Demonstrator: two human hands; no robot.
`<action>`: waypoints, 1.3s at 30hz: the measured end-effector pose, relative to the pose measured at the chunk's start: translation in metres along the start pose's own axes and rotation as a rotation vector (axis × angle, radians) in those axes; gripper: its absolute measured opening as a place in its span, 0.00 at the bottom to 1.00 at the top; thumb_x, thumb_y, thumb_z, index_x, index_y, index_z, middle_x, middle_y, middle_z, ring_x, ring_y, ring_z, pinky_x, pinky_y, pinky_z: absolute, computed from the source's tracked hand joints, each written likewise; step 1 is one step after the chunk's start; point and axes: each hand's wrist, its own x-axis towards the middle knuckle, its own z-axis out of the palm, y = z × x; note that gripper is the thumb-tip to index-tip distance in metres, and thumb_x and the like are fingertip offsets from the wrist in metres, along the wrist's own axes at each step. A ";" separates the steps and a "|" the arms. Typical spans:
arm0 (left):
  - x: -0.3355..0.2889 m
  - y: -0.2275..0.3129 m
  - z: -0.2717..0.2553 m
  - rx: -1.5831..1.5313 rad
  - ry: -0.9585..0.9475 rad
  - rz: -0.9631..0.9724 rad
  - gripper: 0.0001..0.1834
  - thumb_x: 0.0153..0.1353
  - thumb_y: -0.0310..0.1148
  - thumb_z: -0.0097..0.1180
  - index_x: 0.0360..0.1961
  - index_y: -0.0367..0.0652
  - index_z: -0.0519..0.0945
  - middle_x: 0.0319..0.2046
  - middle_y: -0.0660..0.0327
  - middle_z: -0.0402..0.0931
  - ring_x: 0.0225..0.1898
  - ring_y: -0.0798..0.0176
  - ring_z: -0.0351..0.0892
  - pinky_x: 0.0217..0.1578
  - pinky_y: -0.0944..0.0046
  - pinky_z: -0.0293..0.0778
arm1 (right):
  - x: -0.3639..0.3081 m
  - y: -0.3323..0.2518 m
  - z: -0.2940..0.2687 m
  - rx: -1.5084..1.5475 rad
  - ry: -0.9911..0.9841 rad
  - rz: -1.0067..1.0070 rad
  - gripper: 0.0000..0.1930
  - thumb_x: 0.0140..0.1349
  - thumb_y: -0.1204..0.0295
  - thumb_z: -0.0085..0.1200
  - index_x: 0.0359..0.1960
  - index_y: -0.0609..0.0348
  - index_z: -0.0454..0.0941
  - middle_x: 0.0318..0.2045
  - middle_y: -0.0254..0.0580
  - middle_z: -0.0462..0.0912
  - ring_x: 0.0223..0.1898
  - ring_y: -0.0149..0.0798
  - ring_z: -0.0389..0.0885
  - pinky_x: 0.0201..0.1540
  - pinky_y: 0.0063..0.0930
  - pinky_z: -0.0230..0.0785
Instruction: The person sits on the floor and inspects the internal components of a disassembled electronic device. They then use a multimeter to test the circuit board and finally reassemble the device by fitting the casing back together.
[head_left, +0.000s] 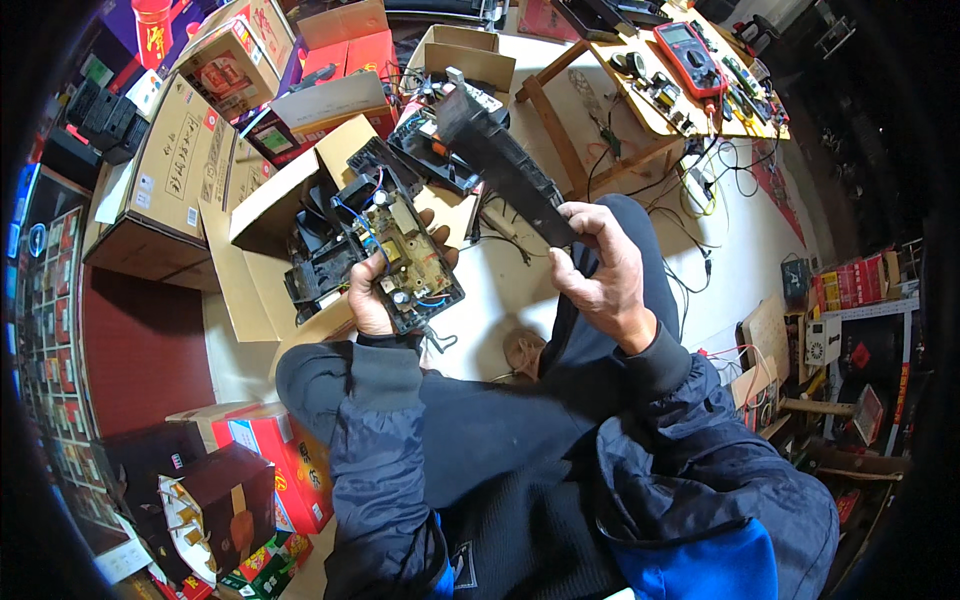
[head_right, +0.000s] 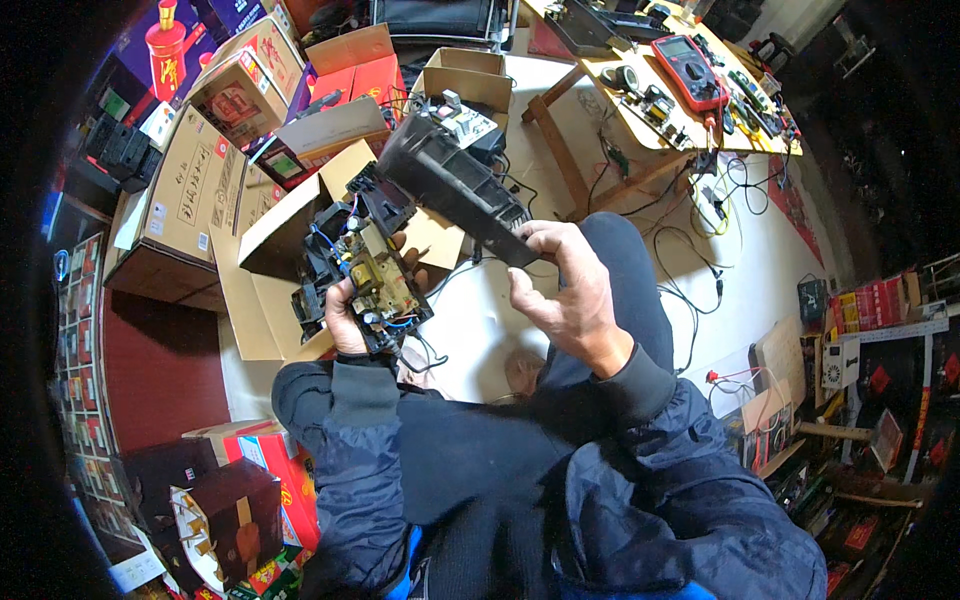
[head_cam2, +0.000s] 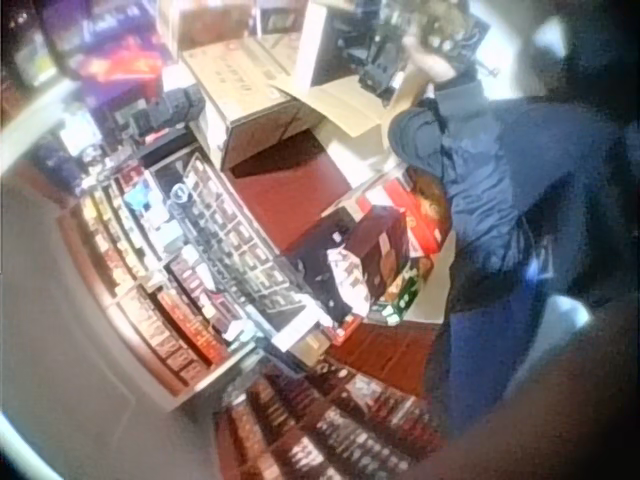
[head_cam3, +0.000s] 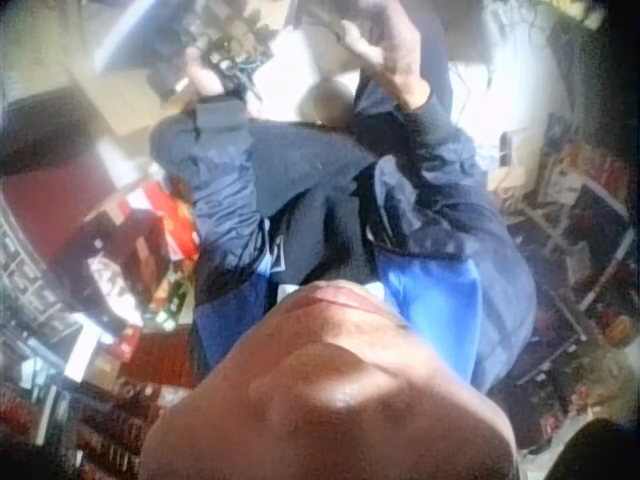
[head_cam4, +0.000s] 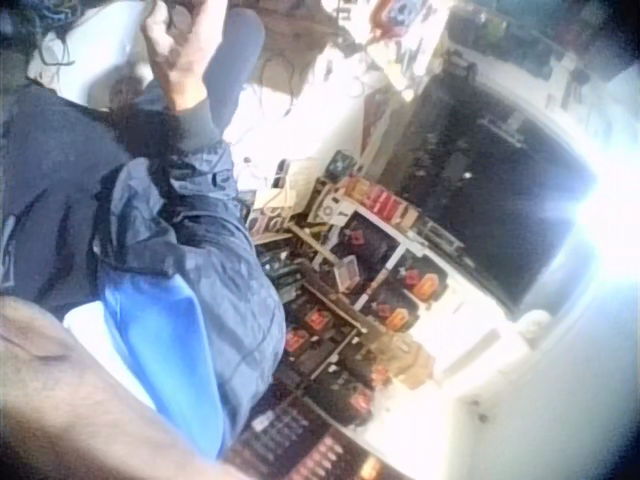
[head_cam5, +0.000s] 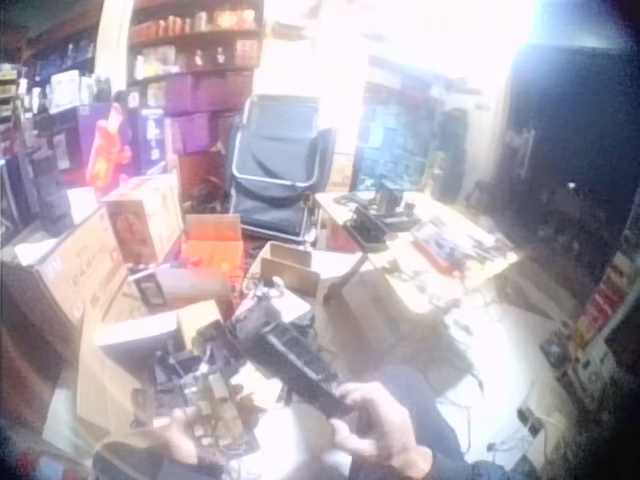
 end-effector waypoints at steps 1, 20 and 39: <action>-0.002 -0.005 0.001 0.013 -0.004 0.007 0.46 0.61 0.44 0.64 0.78 0.37 0.63 0.73 0.43 0.69 0.73 0.39 0.71 0.75 0.35 0.69 | -0.004 -0.001 -0.005 -0.108 -0.055 -0.075 0.18 0.58 0.79 0.70 0.48 0.63 0.76 0.51 0.51 0.84 0.49 0.40 0.86 0.56 0.30 0.80; -0.015 -0.023 -0.031 0.011 0.088 -0.103 0.40 0.57 0.37 0.61 0.70 0.28 0.70 0.56 0.42 0.83 0.52 0.44 0.90 0.54 0.43 0.90 | -0.044 0.024 0.002 1.008 -0.167 0.900 0.34 0.73 0.70 0.41 0.80 0.70 0.55 0.52 0.53 0.83 0.46 0.43 0.88 0.54 0.40 0.84; 0.005 -0.046 -0.005 0.003 0.010 -0.138 0.43 0.64 0.34 0.56 0.80 0.35 0.60 0.72 0.43 0.70 0.71 0.40 0.75 0.70 0.36 0.75 | -0.026 0.054 -0.004 1.437 -0.025 0.973 0.36 0.80 0.42 0.36 0.71 0.60 0.73 0.58 0.58 0.84 0.52 0.57 0.88 0.58 0.59 0.81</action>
